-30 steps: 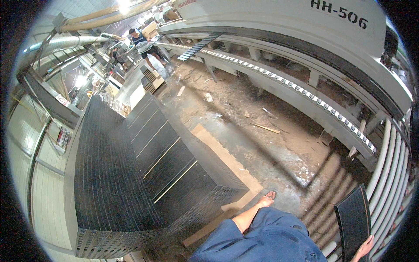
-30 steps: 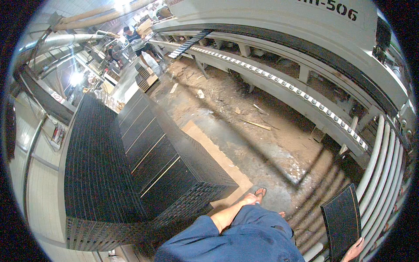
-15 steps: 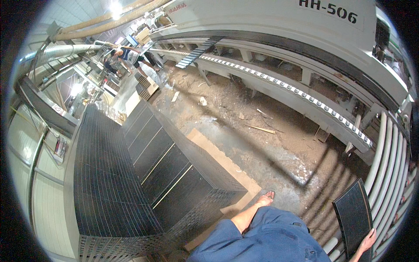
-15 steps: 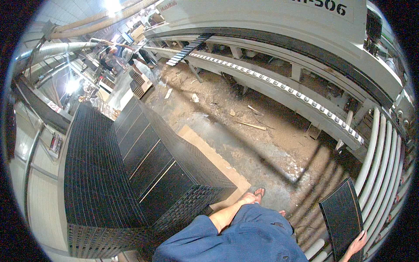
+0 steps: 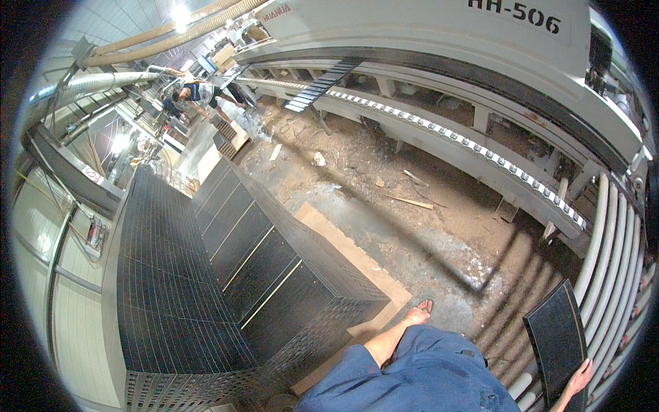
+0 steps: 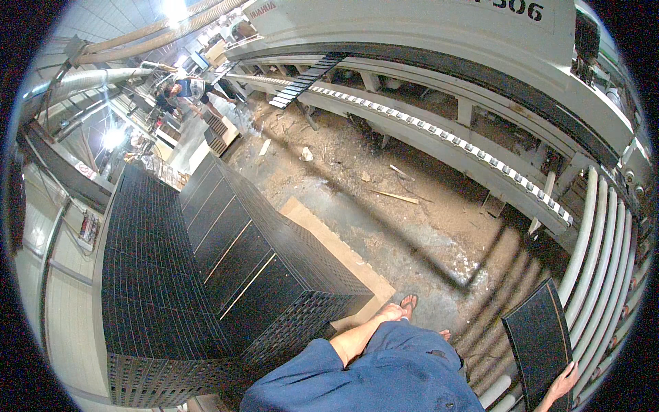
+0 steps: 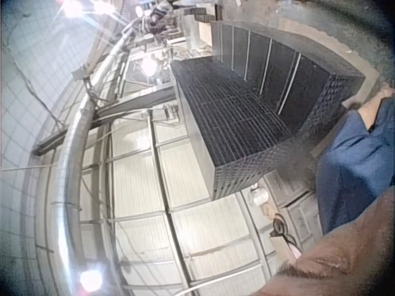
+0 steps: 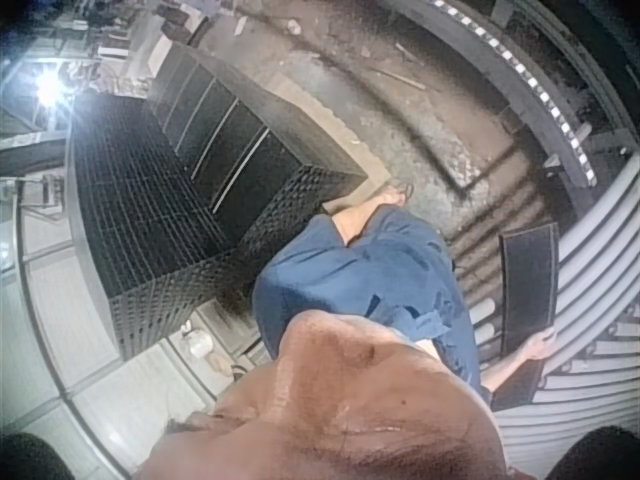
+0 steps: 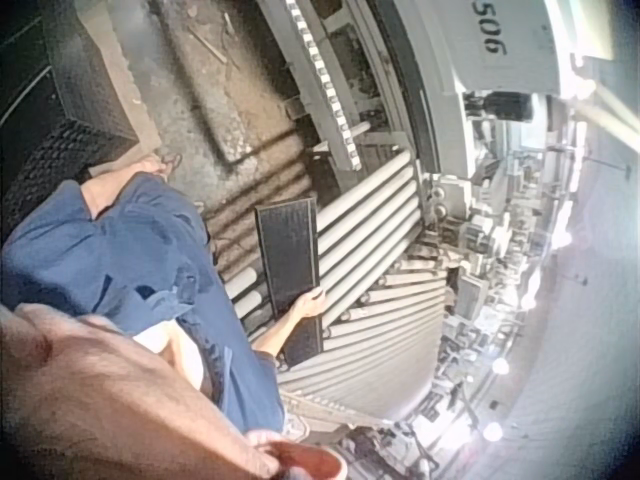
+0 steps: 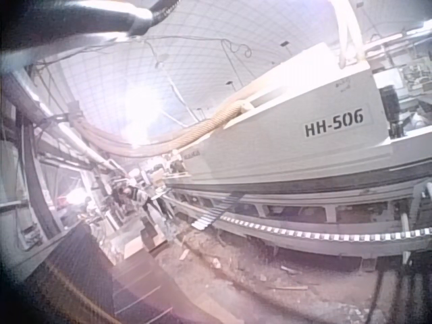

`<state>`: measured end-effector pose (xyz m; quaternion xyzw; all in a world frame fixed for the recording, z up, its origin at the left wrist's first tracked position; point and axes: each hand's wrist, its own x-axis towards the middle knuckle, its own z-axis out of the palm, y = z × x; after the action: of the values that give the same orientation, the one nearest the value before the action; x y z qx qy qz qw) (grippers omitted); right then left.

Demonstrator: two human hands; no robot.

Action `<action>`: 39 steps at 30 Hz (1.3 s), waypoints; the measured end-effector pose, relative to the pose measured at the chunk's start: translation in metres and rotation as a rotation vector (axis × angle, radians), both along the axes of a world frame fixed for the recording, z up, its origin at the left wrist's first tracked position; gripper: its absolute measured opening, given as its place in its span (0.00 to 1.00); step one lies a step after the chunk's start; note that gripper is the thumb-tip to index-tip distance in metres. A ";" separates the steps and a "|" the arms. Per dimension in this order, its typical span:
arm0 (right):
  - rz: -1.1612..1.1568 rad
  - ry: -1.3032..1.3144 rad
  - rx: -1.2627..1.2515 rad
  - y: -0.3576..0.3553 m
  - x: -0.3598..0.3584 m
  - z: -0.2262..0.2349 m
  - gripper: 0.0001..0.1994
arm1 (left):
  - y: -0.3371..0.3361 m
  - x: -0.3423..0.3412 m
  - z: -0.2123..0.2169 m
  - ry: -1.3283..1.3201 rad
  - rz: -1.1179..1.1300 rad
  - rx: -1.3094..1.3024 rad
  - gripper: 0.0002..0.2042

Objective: The person repeatedly picks up black rectangular panels from a roller conveyor and stacks them on a growing pile. The person handles each panel by hand, placing it on top of the previous one.

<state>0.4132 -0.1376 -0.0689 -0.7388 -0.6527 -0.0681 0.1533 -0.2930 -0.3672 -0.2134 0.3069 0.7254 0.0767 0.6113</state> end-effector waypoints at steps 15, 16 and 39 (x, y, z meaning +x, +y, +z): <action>-0.014 -0.038 -0.030 0.001 0.002 0.002 0.26 | -0.001 -0.003 -0.005 0.047 -0.077 0.005 0.26; -0.016 -0.035 -0.027 0.001 0.004 0.003 0.26 | 0.001 -0.002 0.000 0.050 -0.109 0.003 0.27; -0.031 0.025 -0.066 -0.006 -0.010 0.008 0.27 | 0.006 -0.014 -0.034 -0.064 0.382 -0.028 0.19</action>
<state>0.4036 -0.1435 -0.0606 -0.7542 -0.6412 -0.0397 0.1356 -0.3075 -0.3616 -0.2477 0.1523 0.7517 0.1910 0.6126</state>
